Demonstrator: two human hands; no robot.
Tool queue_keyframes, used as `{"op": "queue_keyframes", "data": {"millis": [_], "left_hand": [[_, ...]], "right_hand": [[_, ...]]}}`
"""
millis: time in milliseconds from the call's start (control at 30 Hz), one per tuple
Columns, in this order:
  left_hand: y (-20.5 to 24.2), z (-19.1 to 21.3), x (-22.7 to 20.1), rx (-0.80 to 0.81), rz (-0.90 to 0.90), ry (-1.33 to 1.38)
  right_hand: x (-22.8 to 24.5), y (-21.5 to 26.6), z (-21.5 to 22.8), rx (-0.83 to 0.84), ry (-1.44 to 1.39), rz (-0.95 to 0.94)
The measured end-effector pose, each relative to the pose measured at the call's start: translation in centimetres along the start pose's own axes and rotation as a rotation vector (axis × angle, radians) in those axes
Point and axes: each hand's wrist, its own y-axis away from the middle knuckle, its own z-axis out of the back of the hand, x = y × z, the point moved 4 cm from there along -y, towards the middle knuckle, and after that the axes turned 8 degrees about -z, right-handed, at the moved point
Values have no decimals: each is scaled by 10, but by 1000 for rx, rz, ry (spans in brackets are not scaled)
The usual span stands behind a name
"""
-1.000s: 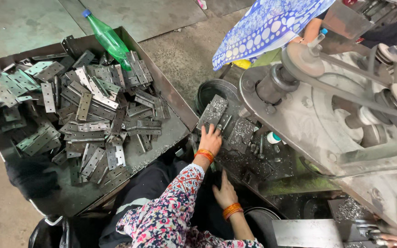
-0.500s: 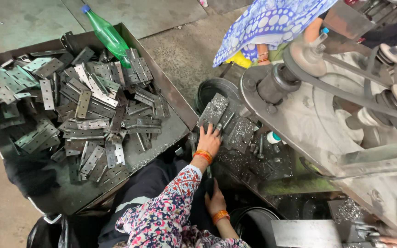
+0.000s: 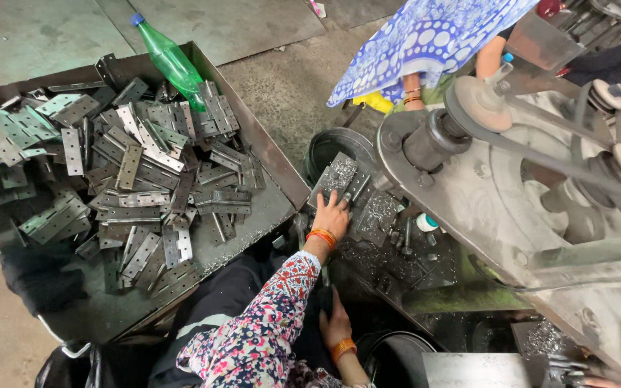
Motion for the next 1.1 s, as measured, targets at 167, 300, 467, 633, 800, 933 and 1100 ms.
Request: {"op": "queue_keyframes", "data": {"millis": [167, 300, 467, 633, 800, 933, 1100], "left_hand": [[1, -6, 5, -48, 2, -50], [-1, -2, 2, -42, 13, -3], [-9, -2, -1, 78, -5, -22], [-28, 1, -1, 97, 15, 11], [-30, -5, 3, 44, 26, -15], [-18, -9, -5, 42, 20, 12], [-24, 4, -5, 144, 16, -38]], "right_hand": [[-1, -2, -8, -2, 62, -35], [2, -4, 1, 59, 119, -134], [19, -29, 43, 80, 146, -54], [36, -27, 50, 116, 182, -117], [26, -10, 32, 21, -9, -74], [16, -9, 28, 38, 69, -105], [30, -33, 53, 122, 281, -56]]}}
